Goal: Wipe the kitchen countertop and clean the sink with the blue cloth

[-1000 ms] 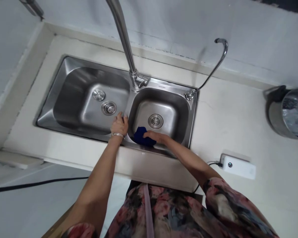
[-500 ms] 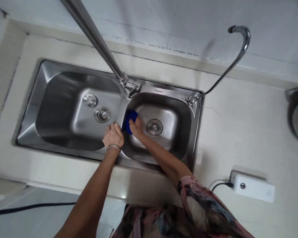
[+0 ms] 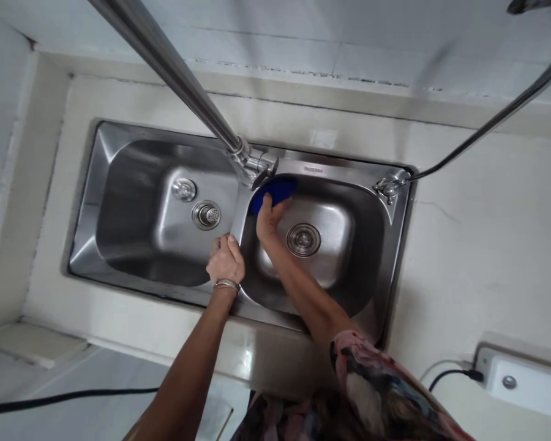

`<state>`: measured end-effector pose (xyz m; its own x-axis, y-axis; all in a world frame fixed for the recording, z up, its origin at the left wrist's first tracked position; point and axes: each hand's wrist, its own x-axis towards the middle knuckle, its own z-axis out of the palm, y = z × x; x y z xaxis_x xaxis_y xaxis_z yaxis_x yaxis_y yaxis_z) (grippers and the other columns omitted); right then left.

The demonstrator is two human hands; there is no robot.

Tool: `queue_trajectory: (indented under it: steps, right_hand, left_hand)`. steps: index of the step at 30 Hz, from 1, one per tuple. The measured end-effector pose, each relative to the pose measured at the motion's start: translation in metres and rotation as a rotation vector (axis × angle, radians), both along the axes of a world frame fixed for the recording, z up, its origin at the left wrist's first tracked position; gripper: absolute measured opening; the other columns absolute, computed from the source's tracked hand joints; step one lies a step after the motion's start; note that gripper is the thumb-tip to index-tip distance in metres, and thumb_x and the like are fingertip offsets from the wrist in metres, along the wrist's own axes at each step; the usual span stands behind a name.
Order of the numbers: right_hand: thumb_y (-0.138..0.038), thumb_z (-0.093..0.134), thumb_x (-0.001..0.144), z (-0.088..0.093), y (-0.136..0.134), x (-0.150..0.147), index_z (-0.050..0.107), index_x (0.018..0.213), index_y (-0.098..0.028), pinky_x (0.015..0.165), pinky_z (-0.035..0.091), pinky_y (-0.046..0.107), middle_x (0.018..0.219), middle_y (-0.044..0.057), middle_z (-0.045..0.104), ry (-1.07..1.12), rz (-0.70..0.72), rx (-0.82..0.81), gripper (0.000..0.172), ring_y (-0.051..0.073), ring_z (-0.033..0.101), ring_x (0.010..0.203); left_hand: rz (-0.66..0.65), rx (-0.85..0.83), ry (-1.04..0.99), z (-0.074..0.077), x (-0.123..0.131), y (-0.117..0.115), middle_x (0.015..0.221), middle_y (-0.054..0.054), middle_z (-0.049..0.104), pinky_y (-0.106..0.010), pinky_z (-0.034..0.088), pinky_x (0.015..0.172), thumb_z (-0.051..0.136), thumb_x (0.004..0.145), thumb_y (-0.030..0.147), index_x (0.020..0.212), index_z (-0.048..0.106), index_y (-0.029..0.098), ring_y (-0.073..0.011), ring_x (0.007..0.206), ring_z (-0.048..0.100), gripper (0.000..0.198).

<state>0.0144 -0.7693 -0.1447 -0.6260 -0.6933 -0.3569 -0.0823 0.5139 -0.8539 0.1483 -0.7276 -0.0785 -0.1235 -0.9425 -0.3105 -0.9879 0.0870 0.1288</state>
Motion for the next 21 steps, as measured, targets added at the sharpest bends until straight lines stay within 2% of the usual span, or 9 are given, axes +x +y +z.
queue_trajectory:
  steps: [2, 4, 7, 9, 11, 13, 15, 17, 21]
  right_hand:
    - [-0.017, 0.031, 0.100, 0.006, -0.003, 0.008, 0.047, 0.142, -0.009, 0.127, 0.025, 0.048, 0.151, 0.021, 0.047, 0.034, -0.108, 0.060, 0.046, 0.025, 0.035, 0.147]
    - [-0.015, 0.041, 0.096, 0.010, 0.005, 0.014, 0.045, 0.145, -0.010, 0.127, 0.027, 0.043, 0.154, 0.019, 0.045, 0.065, -0.088, 0.063, 0.049, 0.024, 0.040, 0.144]
    - [-0.014, 0.050, 0.090, 0.014, 0.035, 0.022, 0.049, 0.144, -0.014, 0.128, 0.027, 0.042, 0.152, 0.016, 0.050, 0.127, 0.134, 0.035, 0.054, 0.025, 0.041, 0.145]
    - [-0.015, 0.053, 0.089, 0.016, 0.062, 0.026, 0.052, 0.143, -0.015, 0.127, 0.030, 0.045, 0.149, 0.016, 0.052, 0.158, 0.357, -0.012, 0.054, 0.028, 0.043, 0.144]
    - [-0.016, 0.060, 0.084, 0.016, 0.086, 0.024, 0.059, 0.136, -0.017, 0.124, 0.037, 0.046, 0.148, 0.015, 0.054, 0.169, 0.568, -0.087, 0.051, 0.030, 0.047, 0.141]
    - [-0.016, 0.064, 0.080, 0.016, 0.096, 0.010, 0.068, 0.122, -0.023, 0.122, 0.039, 0.049, 0.147, 0.009, 0.058, 0.188, 0.734, -0.169, 0.042, 0.032, 0.048, 0.140]
    - [-0.016, 0.064, 0.084, 0.016, 0.088, -0.016, 0.073, 0.104, -0.029, 0.123, 0.036, 0.053, 0.139, 0.002, 0.065, 0.208, 0.817, -0.269, 0.026, 0.031, 0.047, 0.143]
    - [-0.019, 0.056, 0.093, 0.015, 0.065, -0.050, 0.073, 0.096, -0.030, 0.124, 0.030, 0.060, 0.131, -0.001, 0.069, 0.253, 0.919, -0.381, 0.020, 0.028, 0.044, 0.146]
    - [-0.018, 0.047, 0.102, -0.002, 0.021, -0.110, 0.070, 0.108, -0.029, 0.124, 0.027, 0.066, 0.134, -0.001, 0.068, 0.471, 1.134, -0.423, 0.027, 0.023, 0.045, 0.145]
  left_hand:
    - [0.000, -0.011, -0.007, 0.000, 0.000, 0.000, 0.129, -0.018, 0.066, -0.039, 0.050, 0.080, 0.022, 0.108, 0.036, 0.127, 0.065, 0.019, -0.0316, 0.111, 0.066, 0.050]
    - [-0.002, -0.020, -0.018, 0.000, -0.001, 0.000, 0.129, -0.018, 0.066, -0.039, 0.050, 0.079, 0.022, 0.108, 0.036, 0.126, 0.065, 0.019, -0.0318, 0.110, 0.066, 0.049]
    - [-0.007, -0.021, -0.026, 0.000, -0.001, -0.001, 0.128, -0.018, 0.066, -0.039, 0.050, 0.078, 0.022, 0.108, 0.036, 0.123, 0.065, 0.019, -0.0327, 0.111, 0.066, 0.050]
    - [-0.006, -0.022, -0.026, 0.001, -0.002, -0.001, 0.128, -0.018, 0.067, -0.040, 0.050, 0.078, 0.021, 0.108, 0.037, 0.123, 0.065, 0.020, -0.0330, 0.111, 0.067, 0.050]
    - [0.004, -0.023, -0.025, 0.001, -0.003, -0.002, 0.129, -0.018, 0.067, -0.039, 0.050, 0.077, 0.021, 0.108, 0.038, 0.123, 0.065, 0.021, -0.0327, 0.109, 0.068, 0.050]
    - [0.012, -0.018, -0.024, 0.003, -0.004, -0.002, 0.129, -0.019, 0.066, -0.040, 0.051, 0.076, 0.021, 0.108, 0.039, 0.124, 0.065, 0.021, -0.0323, 0.105, 0.069, 0.050]
    - [0.020, -0.010, -0.026, 0.004, -0.005, -0.002, 0.131, -0.020, 0.066, -0.040, 0.051, 0.077, 0.022, 0.108, 0.039, 0.125, 0.065, 0.021, -0.0329, 0.105, 0.069, 0.050]
    - [0.026, -0.002, -0.029, 0.005, -0.005, -0.002, 0.132, -0.020, 0.066, -0.041, 0.051, 0.077, 0.022, 0.108, 0.039, 0.126, 0.065, 0.020, -0.0340, 0.106, 0.069, 0.051]
    - [0.033, -0.003, -0.048, 0.004, -0.005, -0.002, 0.130, -0.019, 0.067, -0.040, 0.051, 0.077, 0.022, 0.108, 0.039, 0.126, 0.065, 0.020, -0.0330, 0.104, 0.070, 0.051]
